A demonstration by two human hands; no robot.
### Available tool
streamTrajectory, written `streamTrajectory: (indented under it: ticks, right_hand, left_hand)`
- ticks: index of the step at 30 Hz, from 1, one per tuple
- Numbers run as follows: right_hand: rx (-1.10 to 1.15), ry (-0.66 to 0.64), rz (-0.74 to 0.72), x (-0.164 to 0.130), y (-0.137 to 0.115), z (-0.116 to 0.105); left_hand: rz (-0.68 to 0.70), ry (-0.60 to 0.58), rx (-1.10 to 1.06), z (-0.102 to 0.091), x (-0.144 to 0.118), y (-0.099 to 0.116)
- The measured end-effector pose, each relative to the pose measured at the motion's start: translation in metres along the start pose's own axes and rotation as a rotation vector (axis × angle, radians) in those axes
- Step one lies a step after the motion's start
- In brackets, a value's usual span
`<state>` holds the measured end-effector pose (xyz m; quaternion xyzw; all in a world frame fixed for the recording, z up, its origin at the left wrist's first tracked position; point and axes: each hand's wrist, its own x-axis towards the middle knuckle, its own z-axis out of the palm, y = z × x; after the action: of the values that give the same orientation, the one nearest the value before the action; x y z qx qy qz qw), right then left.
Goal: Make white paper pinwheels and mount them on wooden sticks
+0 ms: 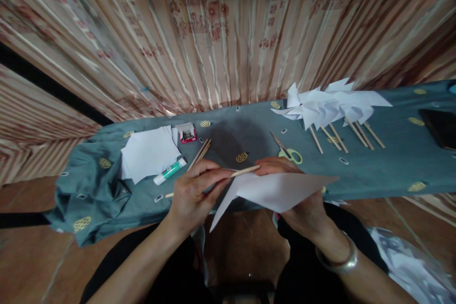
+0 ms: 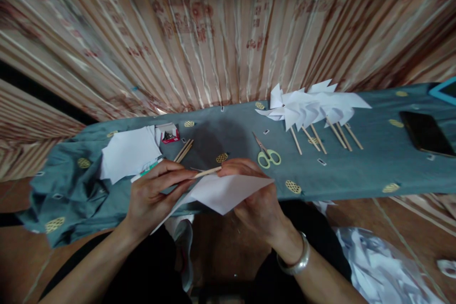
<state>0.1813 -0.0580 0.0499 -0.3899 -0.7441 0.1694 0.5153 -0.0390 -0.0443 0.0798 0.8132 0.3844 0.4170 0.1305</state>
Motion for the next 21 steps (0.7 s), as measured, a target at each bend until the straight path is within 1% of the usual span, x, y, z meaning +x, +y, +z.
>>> streamTrajectory:
  ticks: [4, 9, 21]
  right_hand:
    - [0.04, -0.012, 0.012, -0.0021, 0.0021, 0.001]
    - [0.03, -0.016, -0.023, -0.0017, 0.0029, -0.0003]
    - [0.063, -0.007, 0.028, -0.003, 0.0041, -0.0007]
  left_hand:
    - [0.006, 0.005, -0.013, 0.0, -0.0008, -0.0012]
    - [-0.002, -0.009, -0.022, 0.0009, -0.0018, -0.0013]
    - [-0.009, -0.01, -0.012, 0.0022, -0.0007, -0.0014]
